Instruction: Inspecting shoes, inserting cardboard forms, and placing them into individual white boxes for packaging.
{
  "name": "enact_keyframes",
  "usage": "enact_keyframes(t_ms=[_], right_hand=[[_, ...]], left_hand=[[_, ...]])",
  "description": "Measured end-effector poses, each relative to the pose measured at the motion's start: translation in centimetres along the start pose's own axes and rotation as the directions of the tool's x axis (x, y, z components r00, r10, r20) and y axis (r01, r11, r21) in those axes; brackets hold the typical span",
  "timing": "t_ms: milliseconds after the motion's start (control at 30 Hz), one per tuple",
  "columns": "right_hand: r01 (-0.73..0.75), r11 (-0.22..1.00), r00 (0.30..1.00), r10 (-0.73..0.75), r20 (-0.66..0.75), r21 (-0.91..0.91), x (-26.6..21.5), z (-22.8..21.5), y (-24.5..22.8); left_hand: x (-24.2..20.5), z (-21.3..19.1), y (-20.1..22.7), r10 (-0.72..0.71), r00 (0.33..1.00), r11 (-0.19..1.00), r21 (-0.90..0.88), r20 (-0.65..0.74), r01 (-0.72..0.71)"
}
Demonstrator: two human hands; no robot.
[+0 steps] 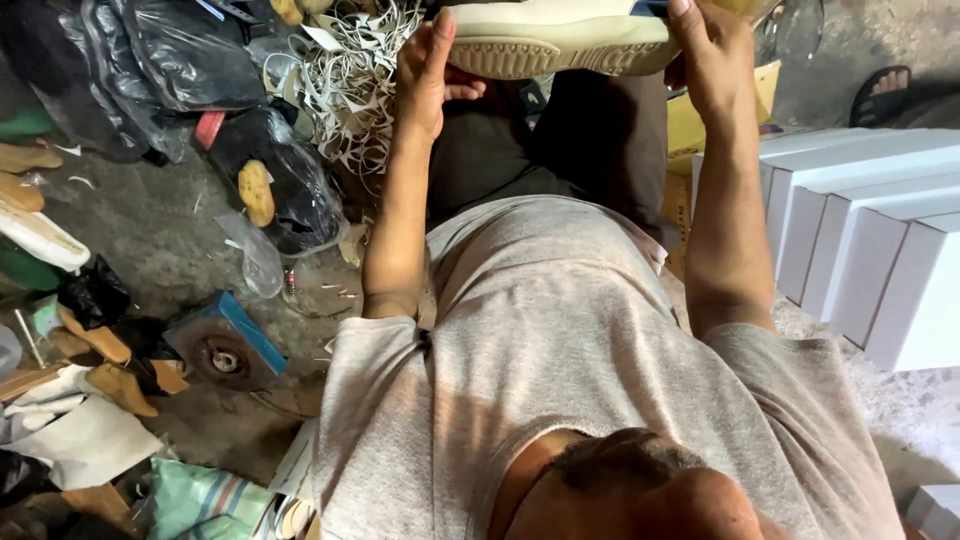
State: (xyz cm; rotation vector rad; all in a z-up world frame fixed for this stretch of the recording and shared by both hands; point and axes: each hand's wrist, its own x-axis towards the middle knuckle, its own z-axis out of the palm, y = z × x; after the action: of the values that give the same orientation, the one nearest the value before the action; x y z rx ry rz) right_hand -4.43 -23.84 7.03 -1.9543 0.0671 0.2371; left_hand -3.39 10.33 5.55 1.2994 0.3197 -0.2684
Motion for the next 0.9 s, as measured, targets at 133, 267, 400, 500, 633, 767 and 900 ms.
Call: enact_keyframes(t_ms=[133,267,400,500,633,767,900], right_hand=[[-0.058,0.998,0.998,0.058,-0.011,-0.034,0.0,0.1,-0.2],[-0.056,0.998,0.998,0.056,-0.009,-0.005,0.2,0.1,0.1],[-0.049,0.999,0.999,0.05,-0.02,0.015,0.0,0.2,-0.4],[0.023,0.997,0.999,-0.025,0.025,0.072,-0.2,-0.1,-0.7],[0.211,0.966,0.959,-0.234,0.162,0.149,-0.4,-0.5,-1.0],[0.305,0.922,0.933,-0.34,0.119,0.24,0.0,0.4,0.9],[0.355,0.927,0.927,-0.366,0.079,0.121,0.6,1.1,1.9]], left_hand=[[-0.2,0.5,0.7,-0.024,0.999,0.999,0.021,-0.045,0.025],[0.1,0.3,0.4,-0.024,0.998,1.0,0.016,-0.055,0.025],[0.5,-0.1,-0.1,0.009,0.999,1.0,0.008,-0.047,-0.008],[1.3,-1.9,-1.4,0.083,0.991,0.992,-0.105,0.107,-0.072],[1.9,-4.2,-2.3,0.18,0.957,0.977,-0.156,0.227,-0.146],[1.8,-4.6,-2.9,0.253,0.924,0.966,-0.12,0.285,-0.228],[2.8,-4.6,-4.9,0.371,0.888,0.896,0.145,0.274,-0.419]])
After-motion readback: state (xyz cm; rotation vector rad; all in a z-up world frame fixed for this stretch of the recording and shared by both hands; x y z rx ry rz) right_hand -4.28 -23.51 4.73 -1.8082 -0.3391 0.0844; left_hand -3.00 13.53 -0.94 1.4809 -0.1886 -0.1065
